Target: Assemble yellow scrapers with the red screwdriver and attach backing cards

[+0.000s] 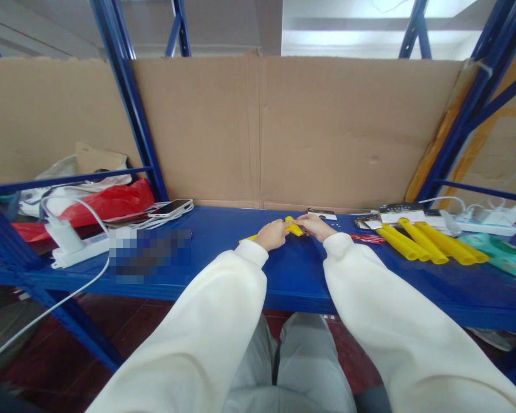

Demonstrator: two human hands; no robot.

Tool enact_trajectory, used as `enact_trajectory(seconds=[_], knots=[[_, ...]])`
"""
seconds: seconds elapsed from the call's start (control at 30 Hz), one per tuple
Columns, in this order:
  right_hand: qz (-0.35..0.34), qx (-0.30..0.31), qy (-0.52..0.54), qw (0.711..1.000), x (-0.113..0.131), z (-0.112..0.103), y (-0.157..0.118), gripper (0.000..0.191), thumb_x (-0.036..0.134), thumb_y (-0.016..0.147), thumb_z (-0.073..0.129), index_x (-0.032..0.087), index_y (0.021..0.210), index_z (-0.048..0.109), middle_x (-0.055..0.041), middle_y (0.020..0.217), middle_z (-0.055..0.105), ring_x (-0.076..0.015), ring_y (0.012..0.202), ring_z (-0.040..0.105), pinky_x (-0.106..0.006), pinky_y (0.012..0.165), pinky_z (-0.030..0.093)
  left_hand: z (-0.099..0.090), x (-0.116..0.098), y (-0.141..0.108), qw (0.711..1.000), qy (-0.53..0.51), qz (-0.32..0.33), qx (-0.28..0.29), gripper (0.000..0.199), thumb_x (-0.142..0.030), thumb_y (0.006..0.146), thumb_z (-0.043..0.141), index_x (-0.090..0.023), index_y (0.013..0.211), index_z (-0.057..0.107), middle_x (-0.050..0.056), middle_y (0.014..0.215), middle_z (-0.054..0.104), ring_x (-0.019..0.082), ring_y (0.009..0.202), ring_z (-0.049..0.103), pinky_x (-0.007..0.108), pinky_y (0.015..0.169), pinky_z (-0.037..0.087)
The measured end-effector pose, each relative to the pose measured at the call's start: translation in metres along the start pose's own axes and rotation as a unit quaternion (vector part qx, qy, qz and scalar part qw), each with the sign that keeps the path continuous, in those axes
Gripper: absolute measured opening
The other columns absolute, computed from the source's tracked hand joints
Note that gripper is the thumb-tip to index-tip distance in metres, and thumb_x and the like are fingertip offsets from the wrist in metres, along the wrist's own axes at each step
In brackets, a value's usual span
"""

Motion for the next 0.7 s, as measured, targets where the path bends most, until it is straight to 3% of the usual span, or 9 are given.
enact_trajectory(seconds=[0.17, 0.3, 0.37, 0.47, 0.57, 0.7], knots=[[-0.019, -0.027, 0.003, 0.999, 0.003, -0.004, 0.001, 0.007, 0.017, 0.08, 0.067, 0.016, 0.084, 0.061, 0.002, 0.062, 0.056, -0.0088, 0.053, 0.046, -0.019, 0.043, 0.031, 0.0, 0.0, 0.0, 1.0, -0.012, -0.002, 0.004, 0.047, -0.024, 0.096, 0.047, -0.021, 0.143, 0.052, 0.012, 0.129, 0.064, 0.026, 0.117, 0.063, 0.032, 0.099, 0.047], [-0.052, -0.048, -0.08, 0.994, 0.008, -0.012, 0.006, 0.007, 0.019, 0.081, 0.065, 0.016, 0.087, 0.067, -0.0033, 0.075, 0.067, -0.0125, 0.065, 0.058, -0.021, 0.053, 0.041, 0.001, 0.0, 0.0, 1.0, -0.024, -0.005, 0.004, 0.046, -0.023, 0.096, 0.049, -0.02, 0.141, 0.055, 0.013, 0.131, 0.064, 0.026, 0.118, 0.063, 0.032, 0.1, 0.048], [-0.072, -0.095, -0.168, 0.979, 0.013, -0.029, 0.008, 0.008, 0.017, 0.08, 0.064, 0.016, 0.084, 0.071, -0.0075, 0.085, 0.072, -0.0174, 0.082, 0.065, -0.024, 0.069, 0.048, 0.003, 0.002, 0.0, 0.999, -0.03, -0.01, 0.008, 0.045, -0.022, 0.095, 0.05, -0.02, 0.139, 0.057, 0.013, 0.131, 0.065, 0.026, 0.118, 0.063, 0.032, 0.1, 0.047], [-0.05, -0.207, -0.305, 0.928, 0.014, -0.07, 0.006, 0.021, 0.014, 0.08, 0.06, 0.02, 0.09, 0.076, -0.0128, 0.103, 0.073, -0.0271, 0.106, 0.065, -0.037, 0.09, 0.047, 0.005, 0.004, 0.0, 0.999, -0.044, -0.02, 0.017, 0.044, -0.022, 0.094, 0.052, -0.02, 0.137, 0.059, 0.012, 0.131, 0.065, 0.025, 0.12, 0.062, 0.031, 0.102, 0.046], [-0.012, -0.251, -0.352, 0.902, 0.003, -0.106, 0.005, 0.029, 0.015, 0.083, 0.055, 0.019, 0.101, 0.077, -0.0177, 0.113, 0.071, -0.0314, 0.115, 0.061, -0.047, 0.097, 0.043, 0.005, 0.006, 0.0, 0.998, -0.058, -0.025, 0.02, 0.044, -0.023, 0.093, 0.054, -0.02, 0.137, 0.059, 0.012, 0.132, 0.065, 0.024, 0.122, 0.061, 0.031, 0.102, 0.045], [0.05, -0.266, -0.38, 0.885, -0.022, -0.139, 0.009, 0.029, 0.019, 0.08, 0.059, 0.019, 0.103, 0.077, -0.0192, 0.116, 0.068, -0.0338, 0.116, 0.059, -0.052, 0.096, 0.043, 0.004, 0.006, 0.0, 0.997, -0.068, -0.028, 0.023, 0.043, -0.023, 0.092, 0.057, -0.021, 0.135, 0.061, 0.012, 0.132, 0.066, 0.024, 0.122, 0.062, 0.031, 0.101, 0.046]])
Point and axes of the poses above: each hand's wrist, its own y-axis towards the middle knuckle, its own z-axis out of the palm, x = y × z, the point moved 9 cm from there along y, towards the middle knuckle
